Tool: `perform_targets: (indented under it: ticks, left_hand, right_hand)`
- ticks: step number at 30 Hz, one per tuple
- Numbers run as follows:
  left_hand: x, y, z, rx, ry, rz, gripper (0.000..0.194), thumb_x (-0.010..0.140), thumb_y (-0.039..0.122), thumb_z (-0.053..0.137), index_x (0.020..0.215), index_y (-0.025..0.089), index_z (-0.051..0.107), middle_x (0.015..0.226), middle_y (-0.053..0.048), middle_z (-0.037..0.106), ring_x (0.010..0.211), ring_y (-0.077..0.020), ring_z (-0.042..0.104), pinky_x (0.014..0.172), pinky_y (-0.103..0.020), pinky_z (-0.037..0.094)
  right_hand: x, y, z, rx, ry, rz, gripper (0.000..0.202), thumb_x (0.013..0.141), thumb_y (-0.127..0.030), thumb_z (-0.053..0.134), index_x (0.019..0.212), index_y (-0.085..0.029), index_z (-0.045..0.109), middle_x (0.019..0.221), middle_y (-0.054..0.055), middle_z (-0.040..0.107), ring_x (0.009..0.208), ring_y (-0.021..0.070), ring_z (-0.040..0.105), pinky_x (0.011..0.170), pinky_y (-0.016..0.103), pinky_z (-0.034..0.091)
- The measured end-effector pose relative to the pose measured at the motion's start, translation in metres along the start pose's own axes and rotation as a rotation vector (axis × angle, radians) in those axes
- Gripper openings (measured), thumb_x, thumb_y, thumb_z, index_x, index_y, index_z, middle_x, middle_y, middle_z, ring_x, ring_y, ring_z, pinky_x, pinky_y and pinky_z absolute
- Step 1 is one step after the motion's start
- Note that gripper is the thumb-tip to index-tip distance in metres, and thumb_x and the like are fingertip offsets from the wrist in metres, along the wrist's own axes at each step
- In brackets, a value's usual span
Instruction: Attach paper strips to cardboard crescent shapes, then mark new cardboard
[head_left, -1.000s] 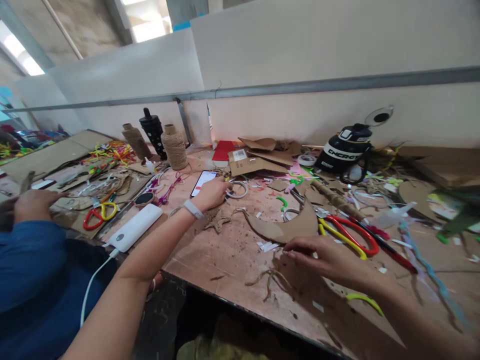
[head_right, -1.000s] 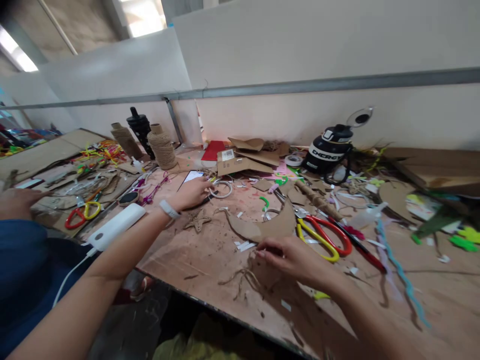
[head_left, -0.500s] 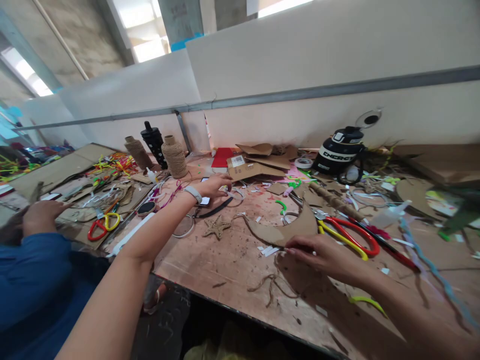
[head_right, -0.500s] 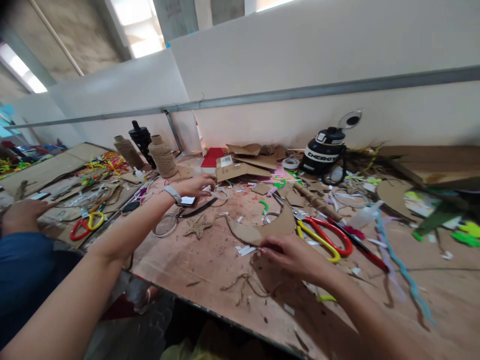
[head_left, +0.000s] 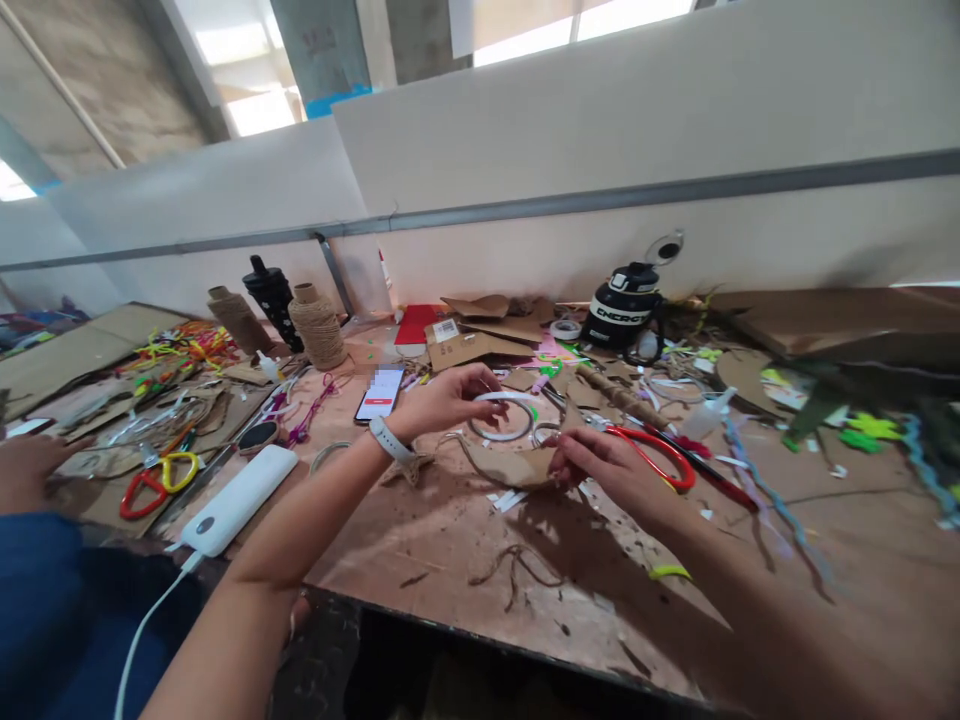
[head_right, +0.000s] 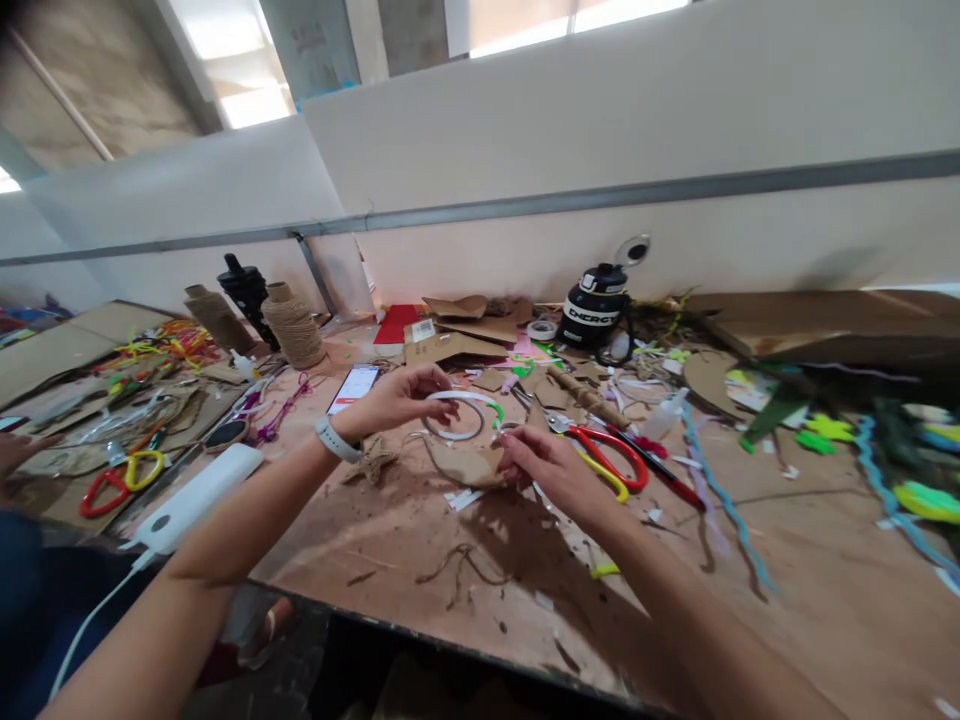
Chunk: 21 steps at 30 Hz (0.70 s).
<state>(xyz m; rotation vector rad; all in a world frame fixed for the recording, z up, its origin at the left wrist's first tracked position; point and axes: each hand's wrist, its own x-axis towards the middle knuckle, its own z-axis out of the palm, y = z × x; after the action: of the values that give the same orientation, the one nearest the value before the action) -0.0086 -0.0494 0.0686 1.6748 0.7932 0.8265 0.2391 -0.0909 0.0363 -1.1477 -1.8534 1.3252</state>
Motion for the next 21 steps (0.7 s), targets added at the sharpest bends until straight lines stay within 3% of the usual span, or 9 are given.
perform_targets:
  ticks: [3, 7, 11, 16, 18, 21]
  left_hand:
    - [-0.005, 0.000, 0.028, -0.115, 0.017, -0.064, 0.038, 0.073, 0.038, 0.074, 0.095, 0.014, 0.055, 0.084, -0.004, 0.067, 0.070, -0.0127, 0.065, 0.066, -0.027, 0.053]
    - [-0.011, -0.003, 0.047, -0.241, -0.032, -0.164, 0.039, 0.074, 0.041, 0.073, 0.098, 0.015, 0.059, 0.081, -0.001, 0.065, 0.063, -0.0098, 0.062, 0.064, -0.025, 0.053]
    - [-0.017, -0.004, 0.052, -0.295, -0.051, -0.210, 0.037, 0.074, 0.042, 0.074, 0.096, 0.014, 0.062, 0.077, -0.002, 0.066, 0.065, -0.0111, 0.062, 0.064, -0.025, 0.050]
    - [-0.026, -0.013, 0.056, -0.467, -0.073, -0.197, 0.047, 0.079, 0.058, 0.061, 0.087, 0.012, 0.063, 0.073, -0.006, 0.067, 0.066, -0.0140, 0.061, 0.067, -0.028, 0.047]
    - [-0.030, -0.017, 0.058, -0.462, -0.068, -0.212, 0.044, 0.079, 0.056, 0.063, 0.088, 0.012, 0.062, 0.070, -0.004, 0.065, 0.062, -0.0121, 0.058, 0.065, -0.027, 0.045]
    - [-0.036, -0.023, 0.059, -0.451, -0.013, -0.209, 0.042, 0.078, 0.054, 0.066, 0.086, 0.013, 0.061, 0.065, -0.001, 0.062, 0.059, -0.0101, 0.055, 0.061, -0.024, 0.041]
  right_hand:
    - [0.001, 0.002, 0.002, 0.202, -0.006, 0.045, 0.046, 0.079, -0.063, 0.058, 0.089, -0.018, 0.057, 0.075, 0.002, 0.060, 0.063, 0.0133, 0.057, 0.059, 0.027, 0.046]
    - [0.003, 0.008, 0.003, 0.253, -0.016, 0.021, 0.047, 0.073, -0.054, 0.071, 0.098, -0.017, 0.058, 0.076, -0.002, 0.056, 0.057, 0.0085, 0.049, 0.054, 0.023, 0.042]
    - [0.002, 0.009, 0.002, 0.208, -0.011, 0.001, 0.042, 0.075, -0.053, 0.070, 0.093, -0.016, 0.061, 0.077, -0.001, 0.057, 0.061, 0.0094, 0.050, 0.055, 0.023, 0.042]
    - [0.002, 0.008, 0.006, 0.181, 0.030, 0.005, 0.042, 0.074, -0.053, 0.070, 0.091, -0.016, 0.060, 0.074, -0.001, 0.056, 0.060, 0.0092, 0.049, 0.055, 0.023, 0.041]
    - [0.003, 0.008, 0.005, 0.170, 0.025, 0.005, 0.042, 0.074, -0.053, 0.069, 0.093, -0.016, 0.060, 0.073, -0.002, 0.056, 0.060, 0.0095, 0.049, 0.055, 0.024, 0.042]
    - [0.003, 0.008, -0.012, 0.082, -0.025, -0.002, 0.048, 0.074, -0.052, 0.067, 0.105, -0.017, 0.057, 0.073, -0.002, 0.057, 0.064, 0.0123, 0.054, 0.059, 0.026, 0.045]
